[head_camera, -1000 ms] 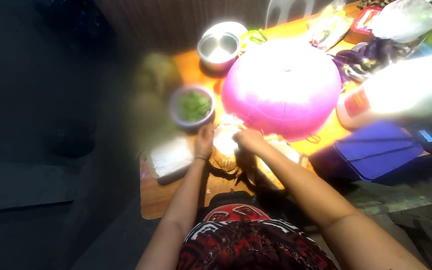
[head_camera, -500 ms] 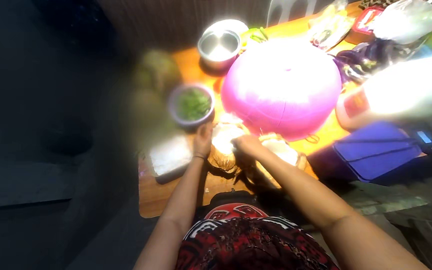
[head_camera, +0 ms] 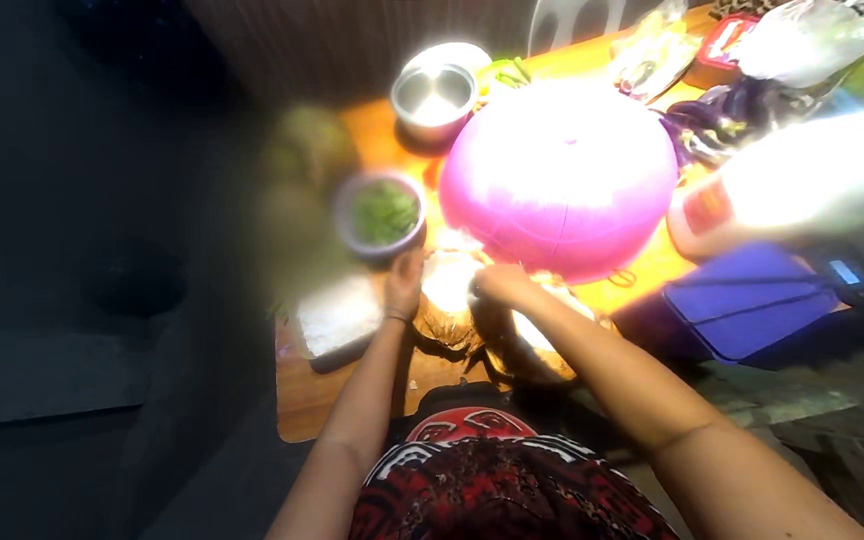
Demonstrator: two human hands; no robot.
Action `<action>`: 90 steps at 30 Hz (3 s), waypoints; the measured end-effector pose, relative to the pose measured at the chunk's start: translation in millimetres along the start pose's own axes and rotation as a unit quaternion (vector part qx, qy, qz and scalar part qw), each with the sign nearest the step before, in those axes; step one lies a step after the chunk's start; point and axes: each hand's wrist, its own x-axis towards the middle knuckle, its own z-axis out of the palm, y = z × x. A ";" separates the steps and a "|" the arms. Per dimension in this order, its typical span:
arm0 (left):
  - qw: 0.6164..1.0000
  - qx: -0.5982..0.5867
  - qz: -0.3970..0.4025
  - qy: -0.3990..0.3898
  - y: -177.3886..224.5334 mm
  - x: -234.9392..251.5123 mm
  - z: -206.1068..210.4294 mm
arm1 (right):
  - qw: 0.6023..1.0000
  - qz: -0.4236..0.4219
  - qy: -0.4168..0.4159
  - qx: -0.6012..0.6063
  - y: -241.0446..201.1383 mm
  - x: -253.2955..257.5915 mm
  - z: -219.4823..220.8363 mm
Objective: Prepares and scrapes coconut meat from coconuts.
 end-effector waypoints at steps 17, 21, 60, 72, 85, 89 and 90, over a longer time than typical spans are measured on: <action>0.999 -0.038 0.002 0.002 -3.9 0.4 -0.5 | 0.996 -0.039 0.033 0.080 5.0 22.7 33.9; 0.999 -0.040 0.001 0.003 -5.8 0.3 0.7 | 0.999 -0.014 -0.015 0.045 20.0 10.0 13.8; 0.996 0.075 0.001 -0.038 24.1 -7.4 -11.7 | 0.753 0.036 -0.085 0.651 -38.4 -5.0 73.0; 0.999 0.025 -0.015 -0.046 21.6 -2.4 -9.7 | 0.700 0.061 -0.034 0.711 -50.0 -4.7 81.0; 0.998 0.042 -0.023 -0.051 27.1 -3.8 -11.2 | 0.709 0.052 -0.011 0.703 -50.0 -10.6 81.1; 0.998 0.033 -0.016 -0.053 27.9 -7.0 -11.3 | 0.636 0.109 0.057 0.762 -38.4 0.4 78.4; 0.998 0.036 -0.018 -0.056 28.0 -6.2 -11.8 | 0.624 0.114 0.070 0.770 -43.5 2.3 76.0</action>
